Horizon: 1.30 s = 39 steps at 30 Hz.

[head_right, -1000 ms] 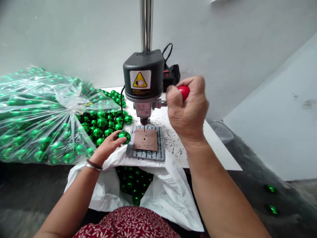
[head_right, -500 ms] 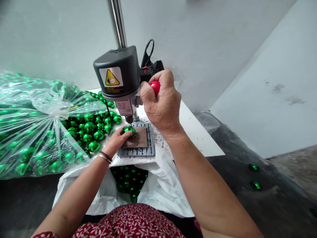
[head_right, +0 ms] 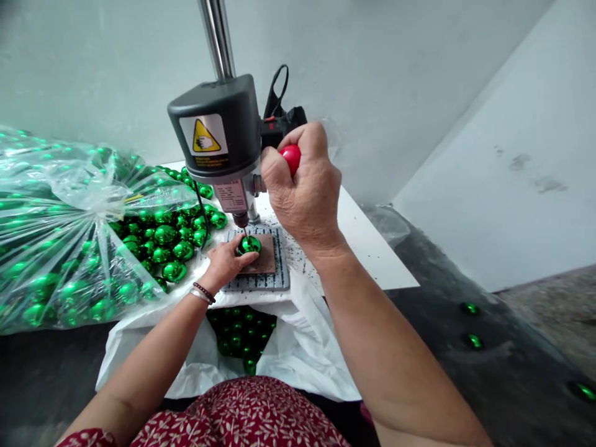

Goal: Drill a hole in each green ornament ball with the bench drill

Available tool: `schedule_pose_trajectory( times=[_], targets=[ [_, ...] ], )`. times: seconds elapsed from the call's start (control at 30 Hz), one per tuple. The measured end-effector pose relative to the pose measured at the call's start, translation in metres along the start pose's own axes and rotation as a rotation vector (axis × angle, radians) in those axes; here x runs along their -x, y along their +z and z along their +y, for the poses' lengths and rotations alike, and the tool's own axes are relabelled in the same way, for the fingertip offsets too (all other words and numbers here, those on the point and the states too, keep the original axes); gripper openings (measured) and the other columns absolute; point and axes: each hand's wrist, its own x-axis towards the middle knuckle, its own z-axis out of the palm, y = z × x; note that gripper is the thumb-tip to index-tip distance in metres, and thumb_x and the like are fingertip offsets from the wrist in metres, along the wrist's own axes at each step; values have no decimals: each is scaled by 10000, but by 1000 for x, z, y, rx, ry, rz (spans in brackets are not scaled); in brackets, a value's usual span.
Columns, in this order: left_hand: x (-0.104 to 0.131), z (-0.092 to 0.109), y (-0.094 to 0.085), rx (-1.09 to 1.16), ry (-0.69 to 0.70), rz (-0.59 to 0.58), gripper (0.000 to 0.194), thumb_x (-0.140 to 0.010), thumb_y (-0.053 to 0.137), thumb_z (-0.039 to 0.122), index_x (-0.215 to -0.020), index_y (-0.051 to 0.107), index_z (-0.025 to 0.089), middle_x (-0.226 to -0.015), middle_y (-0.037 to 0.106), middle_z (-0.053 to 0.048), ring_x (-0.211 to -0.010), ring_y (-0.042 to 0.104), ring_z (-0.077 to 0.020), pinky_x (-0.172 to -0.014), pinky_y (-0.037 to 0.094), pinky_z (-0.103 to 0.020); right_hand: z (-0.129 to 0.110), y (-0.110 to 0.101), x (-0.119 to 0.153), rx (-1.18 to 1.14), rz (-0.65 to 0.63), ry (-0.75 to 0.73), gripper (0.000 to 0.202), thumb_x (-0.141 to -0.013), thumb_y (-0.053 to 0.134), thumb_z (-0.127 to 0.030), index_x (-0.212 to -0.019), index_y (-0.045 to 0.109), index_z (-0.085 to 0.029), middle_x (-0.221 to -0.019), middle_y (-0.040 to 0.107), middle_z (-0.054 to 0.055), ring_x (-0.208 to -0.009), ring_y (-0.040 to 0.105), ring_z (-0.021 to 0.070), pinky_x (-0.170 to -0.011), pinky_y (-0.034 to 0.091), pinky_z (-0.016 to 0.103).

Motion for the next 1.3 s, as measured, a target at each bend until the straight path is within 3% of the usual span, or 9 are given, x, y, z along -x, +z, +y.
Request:
schedule_pose_trajectory(
  times=[0.23, 0.43, 0.57, 0.73, 1.07, 1.3],
  targets=[
    [2, -1, 5, 76, 7, 25, 542, -876, 697, 481, -1377, 639, 280, -1164, 767, -92, -1192, 628, -351, -1064, 387, -483, -1, -5, 11, 53, -7, 43, 205, -915, 549, -406, -894, 493, -210, -822, 564, -16, -711, 484, 69, -706, 485, 235],
    [1, -4, 9, 160, 11, 71, 524, -823, 755, 496, -1288, 698, 262, -1135, 768, -107, -1152, 632, -363, -1066, 384, -482, -4, -16, 20, 147, -51, 33, 187, -866, 545, -389, -795, 517, -218, -688, 509, -24, -632, 456, 85, -686, 463, 269],
    [0, -6, 11, 171, 23, 74, 475, -825, 755, 487, -1248, 714, 273, -1213, 753, -96, -1186, 610, -359, -1072, 371, -477, -5, -19, 25, 200, -43, 17, 146, -827, 539, -342, -745, 497, -228, -654, 492, -28, -584, 404, 88, -647, 425, 272],
    [-1, -9, 14, 153, 35, 58, 487, -851, 729, 492, -1290, 690, 282, -1321, 703, -92, -1255, 570, -359, -1087, 359, -483, 1, -16, 37, 211, 0, 5, 159, -842, 525, -368, -764, 504, -232, -663, 501, -14, -607, 449, 103, -620, 398, 272],
    [0, -10, 14, 158, 51, 34, 480, -862, 715, 490, -1281, 674, 259, -1234, 734, -98, -1209, 599, -353, -1056, 386, -478, 19, -4, 68, 188, 148, -75, 224, -883, 536, -427, -827, 549, -210, -685, 576, 5, -606, 532, 117, -586, 437, 272],
    [-1, -12, 17, 188, 58, 46, 473, -854, 723, 483, -1276, 687, 273, -1201, 745, -88, -1209, 603, -344, -1054, 395, -461, 29, 0, 80, 111, 132, -131, 134, -904, 532, -352, -886, 519, -221, -745, 586, 1, -674, 573, 115, -652, 481, 267]
  ],
)
